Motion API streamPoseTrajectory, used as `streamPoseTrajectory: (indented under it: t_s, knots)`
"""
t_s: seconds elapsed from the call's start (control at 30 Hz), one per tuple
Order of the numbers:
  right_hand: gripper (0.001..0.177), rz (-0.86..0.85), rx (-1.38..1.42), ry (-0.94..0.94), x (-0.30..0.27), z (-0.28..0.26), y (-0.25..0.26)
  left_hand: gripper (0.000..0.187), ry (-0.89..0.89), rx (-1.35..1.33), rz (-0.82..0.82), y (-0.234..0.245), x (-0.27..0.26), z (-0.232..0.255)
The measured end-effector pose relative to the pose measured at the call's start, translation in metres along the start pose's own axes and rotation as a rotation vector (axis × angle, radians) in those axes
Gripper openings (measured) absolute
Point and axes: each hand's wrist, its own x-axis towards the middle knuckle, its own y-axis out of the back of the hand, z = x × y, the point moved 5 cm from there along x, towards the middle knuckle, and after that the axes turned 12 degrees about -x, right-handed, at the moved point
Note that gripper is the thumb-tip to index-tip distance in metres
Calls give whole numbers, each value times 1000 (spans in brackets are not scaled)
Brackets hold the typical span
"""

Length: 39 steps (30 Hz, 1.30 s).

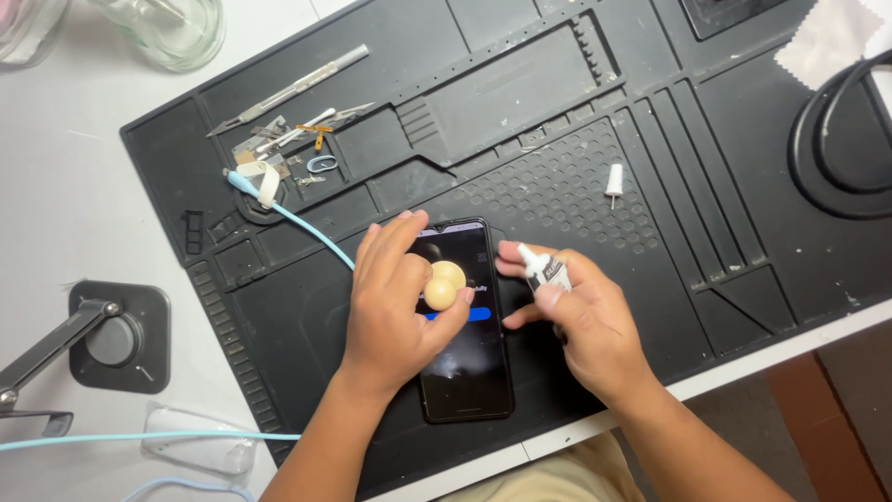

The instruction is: Repairing a smartphone by applying adhesive to the screen and cleaning the device.

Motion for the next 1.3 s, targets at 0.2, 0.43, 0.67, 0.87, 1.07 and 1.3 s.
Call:
streamPoseTrajectory:
  t_s: [0.2, 0.43, 0.67, 0.87, 1.07, 1.3]
  knots:
    - [22, 347, -1077, 138, 12, -24, -5, 32, -8, -187, 68, 0, -1, -7]
    - [23, 335, -1311, 300, 23, -26, -16, 30, 10, -199, 107, 1, 0, -10]
    - [27, 351, -1356, 287, 28, -23, -17, 31, 10, -213, 97, 1, 1, -13]
    - [27, 360, -1366, 273, 30, -26, -21, 30, 19, -227, 95, 1, 2, -15]
    - [28, 418, -1401, 357, 29, -27, -30, 31, 9, -243, 82, 2, 2, -17]
    - [30, 442, -1384, 442, 29, -29, -35, 31, 7, -250, 77, 3, 3, -18]
